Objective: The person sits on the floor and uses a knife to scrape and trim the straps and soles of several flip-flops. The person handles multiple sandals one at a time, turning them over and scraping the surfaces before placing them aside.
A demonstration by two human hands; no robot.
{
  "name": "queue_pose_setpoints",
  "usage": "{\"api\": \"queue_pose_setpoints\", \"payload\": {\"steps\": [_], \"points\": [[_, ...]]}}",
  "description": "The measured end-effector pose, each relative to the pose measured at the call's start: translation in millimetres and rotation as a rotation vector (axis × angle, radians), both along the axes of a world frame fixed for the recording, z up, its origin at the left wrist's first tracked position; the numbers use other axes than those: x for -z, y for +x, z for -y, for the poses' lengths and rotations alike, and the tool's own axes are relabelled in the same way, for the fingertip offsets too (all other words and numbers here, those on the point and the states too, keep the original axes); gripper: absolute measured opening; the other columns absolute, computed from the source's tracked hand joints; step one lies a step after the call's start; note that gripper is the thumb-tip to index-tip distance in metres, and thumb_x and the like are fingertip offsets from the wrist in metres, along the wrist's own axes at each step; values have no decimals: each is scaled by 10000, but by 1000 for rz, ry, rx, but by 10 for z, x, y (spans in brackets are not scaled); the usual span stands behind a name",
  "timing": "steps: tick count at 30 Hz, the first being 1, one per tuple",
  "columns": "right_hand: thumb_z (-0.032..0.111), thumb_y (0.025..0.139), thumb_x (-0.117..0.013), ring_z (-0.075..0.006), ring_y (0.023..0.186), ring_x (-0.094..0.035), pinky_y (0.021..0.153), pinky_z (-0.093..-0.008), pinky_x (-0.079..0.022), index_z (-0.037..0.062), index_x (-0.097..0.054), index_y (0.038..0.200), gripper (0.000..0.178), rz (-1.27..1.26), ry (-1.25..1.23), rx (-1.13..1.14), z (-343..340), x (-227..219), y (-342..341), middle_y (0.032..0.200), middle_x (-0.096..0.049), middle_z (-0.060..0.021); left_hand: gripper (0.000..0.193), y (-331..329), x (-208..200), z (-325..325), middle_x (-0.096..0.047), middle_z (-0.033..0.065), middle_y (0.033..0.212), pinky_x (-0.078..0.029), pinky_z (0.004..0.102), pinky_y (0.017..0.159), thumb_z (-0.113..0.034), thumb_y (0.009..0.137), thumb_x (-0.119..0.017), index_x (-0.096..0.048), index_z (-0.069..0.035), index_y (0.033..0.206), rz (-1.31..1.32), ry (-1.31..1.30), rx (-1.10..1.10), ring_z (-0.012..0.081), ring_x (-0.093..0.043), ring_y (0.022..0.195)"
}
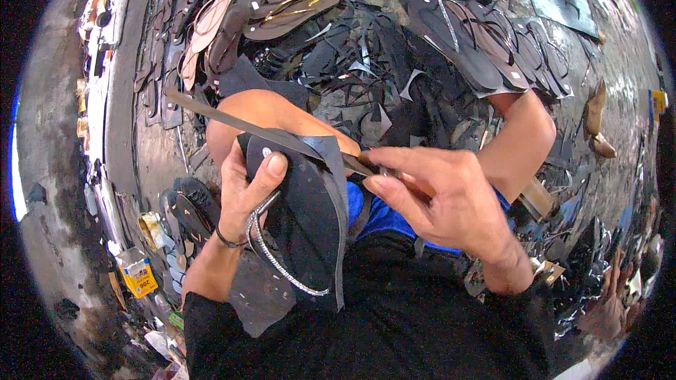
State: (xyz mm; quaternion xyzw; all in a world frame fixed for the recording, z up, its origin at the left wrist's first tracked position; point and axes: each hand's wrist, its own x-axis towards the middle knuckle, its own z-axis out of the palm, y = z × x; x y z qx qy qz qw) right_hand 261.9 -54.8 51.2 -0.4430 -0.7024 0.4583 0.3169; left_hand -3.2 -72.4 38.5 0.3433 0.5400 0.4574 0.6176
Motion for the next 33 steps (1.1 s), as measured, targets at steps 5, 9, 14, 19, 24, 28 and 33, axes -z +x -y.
{"api": "queue_pose_setpoints", "payload": {"steps": [5,9,14,19,24,28,33], "points": [[216,916,-691,-300,713,-714,637,-367,-559,27,-699,1107,269,95,46,-118,-272,-112,-32,842,-713,-171,464,-45,-14,-1,-665,98,1109,-576,344,844,-306,937,-686,-509,-13,1252,-72,-25,41,209,-683,951],[212,948,-639,-278,758,-720,684,-366,-560,14,-688,1126,270,-2,71,-139,-486,109,-279,863,-713,-184,558,105,-78,-47,-621,155,1242,-539,391,946,-357,941,-659,-528,21,1330,-348,153,252,263,-654,1061],[261,1025,-541,-124,734,-660,651,-269,-537,-11,-641,1231,356,-283,-212,500,-356,184,309,905,-733,-85,478,-241,-523,-561,-662,156,1217,-497,426,1012,-402,987,-576,-585,-21,1275,224,291,-526,270,-639,1118],[180,1013,-568,-77,678,-602,603,-231,-505,-13,-615,1265,321,-266,-118,667,216,507,475,903,-729,-87,258,755,134,-479,-710,100,1118,-596,351,857,-106,899,-686,-654,-37,1145,625,-27,-451,227,-694,1001],[149,911,-709,-149,603,-572,570,-301,-489,37,-686,1194,305,36,119,626,855,677,426,796,-669,-89,204,1165,357,-466,-726,90,1109,-634,314,837,-81,930,-676,-673,-35,1129,791,-110,-447,206,-718,965],[156,887,-736,-181,621,-614,587,-313,-525,45,-692,1183,319,33,-26,566,1135,763,399,866,-694,-115,199,1267,368,-399,-734,95,1080,-642,302,795,-108,934,-683,-677,-33,1118,793,-120,-501,201,-727,918],[167,878,-749,-208,640,-665,590,-327,-554,59,-706,1158,304,163,18,572,1116,664,438,882,-713,-124,237,1048,572,-88,-689,134,1162,-641,383,839,-140,958,-646,-635,-34,1169,745,-162,-490,273,-697,1018]]}}
